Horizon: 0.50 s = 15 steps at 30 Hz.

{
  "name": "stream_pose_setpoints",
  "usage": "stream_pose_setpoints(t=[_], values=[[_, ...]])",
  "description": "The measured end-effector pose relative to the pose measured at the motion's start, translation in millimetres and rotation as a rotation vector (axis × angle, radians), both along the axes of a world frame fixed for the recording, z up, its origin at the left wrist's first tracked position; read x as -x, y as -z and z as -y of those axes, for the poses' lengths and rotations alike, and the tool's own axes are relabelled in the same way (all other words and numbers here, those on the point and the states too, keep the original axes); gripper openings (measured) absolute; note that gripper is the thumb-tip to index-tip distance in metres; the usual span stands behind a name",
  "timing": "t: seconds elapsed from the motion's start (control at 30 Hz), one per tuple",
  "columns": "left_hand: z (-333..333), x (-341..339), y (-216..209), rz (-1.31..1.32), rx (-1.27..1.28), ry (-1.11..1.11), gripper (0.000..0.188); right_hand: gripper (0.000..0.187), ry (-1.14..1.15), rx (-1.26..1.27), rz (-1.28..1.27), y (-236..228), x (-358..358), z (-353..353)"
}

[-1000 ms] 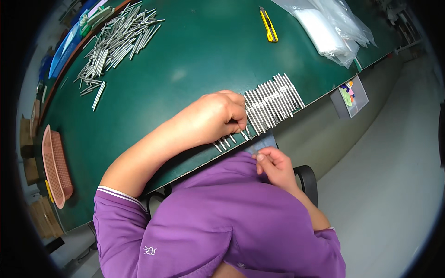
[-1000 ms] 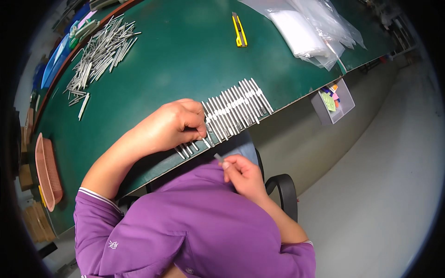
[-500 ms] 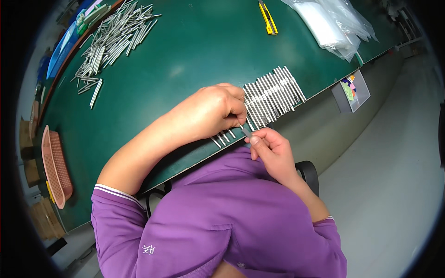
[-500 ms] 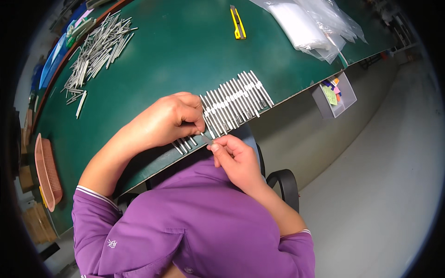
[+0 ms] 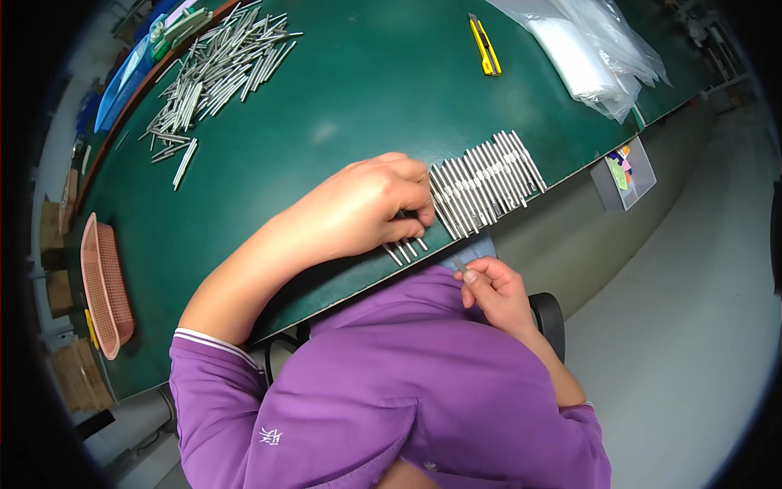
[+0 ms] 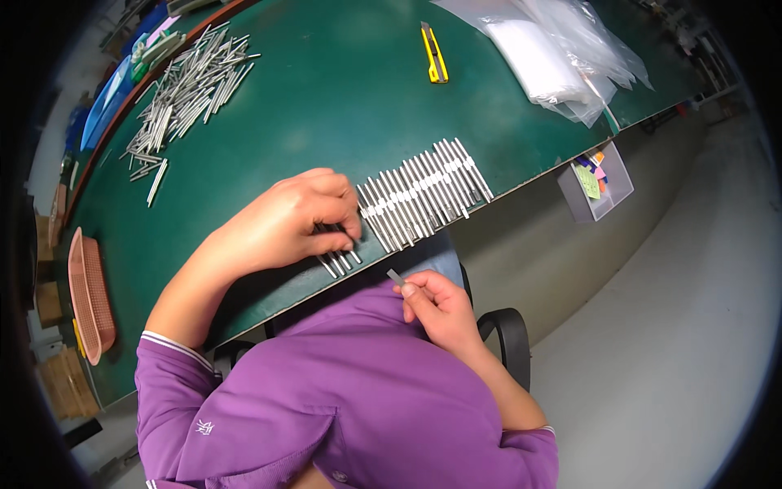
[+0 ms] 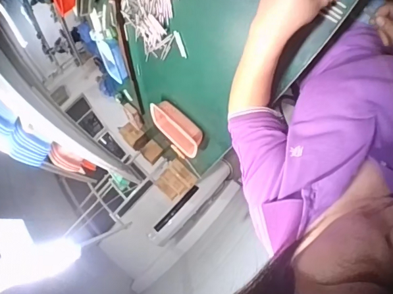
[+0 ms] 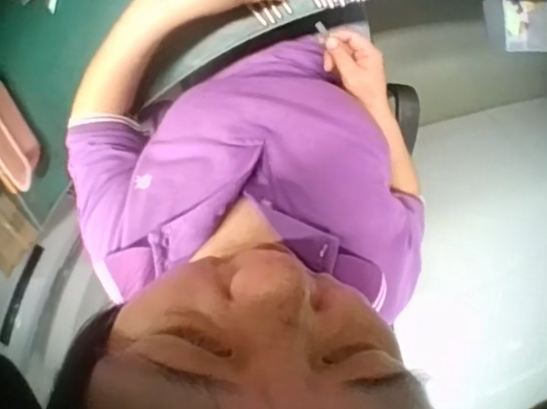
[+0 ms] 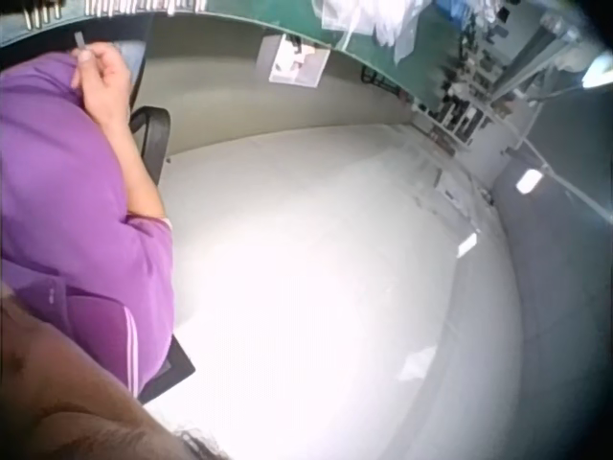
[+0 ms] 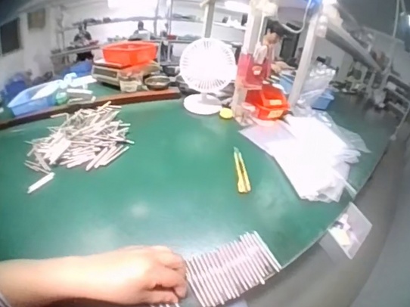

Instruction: The person organizes a pile of small metal rods on a green workbench, aligning them into neat rows. They then gather the aligned rods and place them into a clear plastic bag. The person repeats this process with another batch of rods, using a yellow utility knife to assist in the alignment.

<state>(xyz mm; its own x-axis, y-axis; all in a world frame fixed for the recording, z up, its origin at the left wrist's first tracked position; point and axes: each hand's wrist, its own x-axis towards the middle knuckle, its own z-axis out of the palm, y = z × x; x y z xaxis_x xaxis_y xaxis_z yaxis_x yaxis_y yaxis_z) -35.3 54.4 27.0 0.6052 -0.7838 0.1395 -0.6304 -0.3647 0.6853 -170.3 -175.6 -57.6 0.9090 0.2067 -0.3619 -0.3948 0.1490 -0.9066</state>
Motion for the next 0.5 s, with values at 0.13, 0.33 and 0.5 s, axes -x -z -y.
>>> stream_pose_setpoints(t=[0.13,0.33,0.5], values=[[-1,0,6,0.047,-0.035,0.053,0.013,0.016,-0.006,-0.015,0.011,-5,-1,-4],[7,-3,12,0.103,-0.010,0.174,0.012,0.016,-0.015,0.001,0.039,-3,1,-1],[9,2,17,0.209,0.029,0.122,0.012,0.016,0.006,0.012,0.066,-2,0,-5]])
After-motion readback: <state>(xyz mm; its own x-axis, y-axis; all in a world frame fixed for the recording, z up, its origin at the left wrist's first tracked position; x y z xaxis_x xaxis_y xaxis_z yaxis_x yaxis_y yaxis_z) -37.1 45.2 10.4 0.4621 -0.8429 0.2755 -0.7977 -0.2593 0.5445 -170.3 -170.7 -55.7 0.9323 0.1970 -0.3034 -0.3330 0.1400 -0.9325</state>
